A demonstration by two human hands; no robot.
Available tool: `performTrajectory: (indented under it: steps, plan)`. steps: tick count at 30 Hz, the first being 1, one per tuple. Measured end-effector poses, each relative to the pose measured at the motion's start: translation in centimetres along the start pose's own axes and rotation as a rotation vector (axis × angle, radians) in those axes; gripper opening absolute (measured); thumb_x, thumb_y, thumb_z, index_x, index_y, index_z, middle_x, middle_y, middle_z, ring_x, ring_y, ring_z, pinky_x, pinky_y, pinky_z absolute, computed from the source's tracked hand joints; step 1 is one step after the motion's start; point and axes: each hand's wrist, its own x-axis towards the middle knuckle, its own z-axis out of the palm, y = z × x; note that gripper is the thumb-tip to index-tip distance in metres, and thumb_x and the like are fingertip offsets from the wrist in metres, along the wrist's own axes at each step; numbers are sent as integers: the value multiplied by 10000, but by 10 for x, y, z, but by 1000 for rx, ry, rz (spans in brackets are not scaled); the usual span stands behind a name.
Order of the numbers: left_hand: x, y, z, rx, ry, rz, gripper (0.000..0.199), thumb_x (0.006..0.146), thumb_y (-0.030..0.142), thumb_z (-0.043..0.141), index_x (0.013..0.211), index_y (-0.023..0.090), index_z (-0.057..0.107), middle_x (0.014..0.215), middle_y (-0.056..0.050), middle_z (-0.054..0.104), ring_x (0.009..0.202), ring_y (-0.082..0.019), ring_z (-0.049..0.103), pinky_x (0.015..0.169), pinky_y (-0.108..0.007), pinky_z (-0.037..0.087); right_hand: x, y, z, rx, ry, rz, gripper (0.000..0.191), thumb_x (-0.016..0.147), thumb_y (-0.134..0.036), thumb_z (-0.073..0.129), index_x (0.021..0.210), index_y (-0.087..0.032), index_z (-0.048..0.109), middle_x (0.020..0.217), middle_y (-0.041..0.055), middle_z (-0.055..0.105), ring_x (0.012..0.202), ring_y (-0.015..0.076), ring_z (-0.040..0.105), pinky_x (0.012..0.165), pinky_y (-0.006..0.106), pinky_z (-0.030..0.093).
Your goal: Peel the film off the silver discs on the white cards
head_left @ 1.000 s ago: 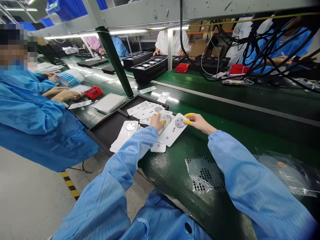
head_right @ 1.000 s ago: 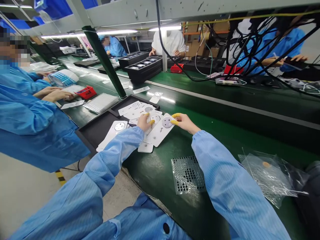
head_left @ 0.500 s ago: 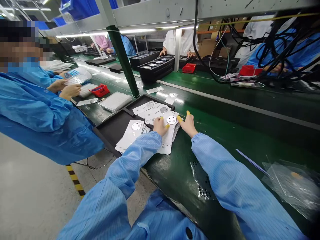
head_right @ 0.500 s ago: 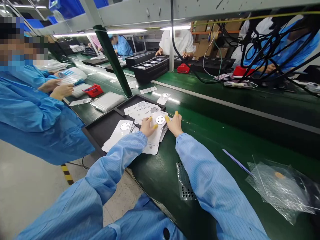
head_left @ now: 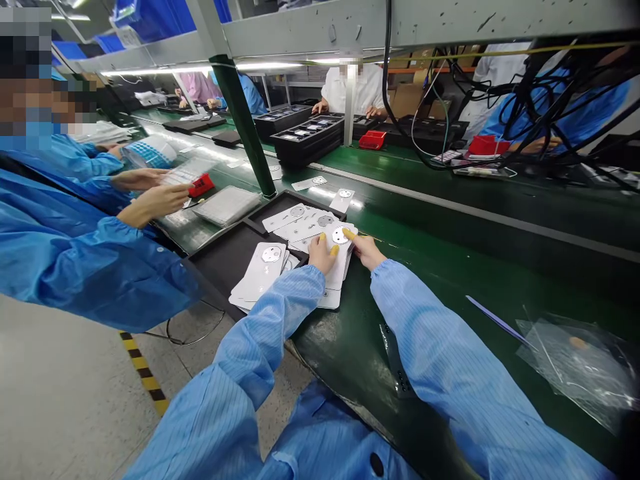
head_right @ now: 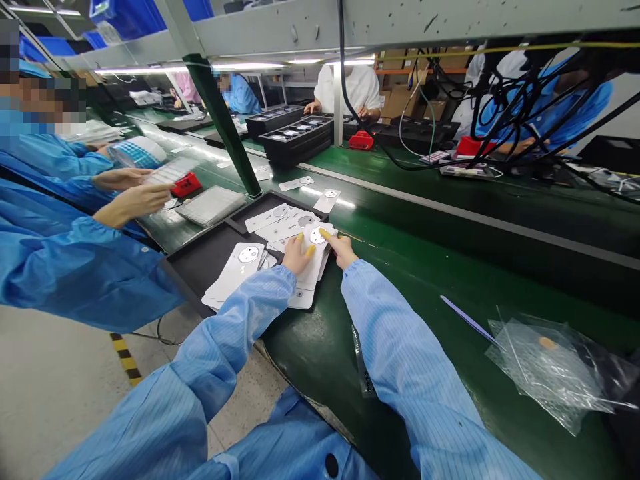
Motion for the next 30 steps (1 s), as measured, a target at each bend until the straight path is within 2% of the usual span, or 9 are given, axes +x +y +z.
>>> performTrajectory:
  steps: [7,10,13,16,20,22,25,27,30]
  plan:
    - [-8,4,0,-81,-14,-38,416,884,305,579,1273,179,504,1383,-115,458,1268,-299,436,1039,-555,351,-16,1,16,199,-27,100,313,903,-345,558,1147,-149,557,1124,71,596,951,172,611,805,371,539]
    - [-10,5,-4,-148,-61,-36,498,827,288,635,1282,137,501,1354,-155,493,1294,-312,418,1088,-501,294,-22,5,4,259,-5,117,307,903,-343,558,1141,-149,560,1118,69,598,946,170,611,803,368,538]
    - [-5,8,-10,-234,-91,-42,761,685,345,759,1329,89,443,1357,-217,483,1345,-376,347,1114,-475,233,-32,8,-15,298,26,103,305,902,-339,560,1139,-147,560,1115,69,598,945,170,611,802,369,538]
    - [0,18,-11,-357,-138,-17,950,558,434,830,1337,84,416,1314,-234,527,1325,-418,369,1079,-510,279,-45,2,-31,315,53,35,294,902,-333,560,1126,-142,561,1092,66,604,921,162,616,785,358,542]
    - [-6,36,-10,-578,-247,145,625,721,511,690,1191,125,547,1089,-155,687,1048,-313,637,896,-431,494,-66,-23,-39,309,49,-142,430,770,-401,704,1093,-172,537,1084,64,626,916,184,631,798,374,547]
    - [-17,40,-13,-671,-231,249,563,763,523,644,1166,138,558,1111,-138,683,1029,-278,650,876,-388,517,-77,-39,-41,291,19,-259,569,639,-437,793,1084,-204,526,1135,65,621,983,212,621,852,385,534]
    - [-37,34,-21,-744,-124,372,605,715,544,686,1156,155,547,1158,-127,655,1073,-280,623,921,-383,503,-96,-51,-42,241,-52,-423,746,520,-436,854,1150,-244,503,1265,62,560,1128,232,561,968,381,475]
    - [-51,24,-25,-751,-65,417,584,666,540,731,1084,160,584,1110,-119,666,1043,-295,629,925,-408,499,-107,-48,-42,199,-105,-487,809,498,-459,858,1189,-253,490,1293,68,538,1174,240,533,1013,387,439]
    - [-71,7,-23,-745,-24,445,554,615,510,782,1027,176,621,1081,-108,674,1045,-312,623,944,-438,487,-119,-27,-41,141,-162,-515,831,491,-574,822,1183,-242,502,1282,96,543,1155,266,546,1000,424,444]
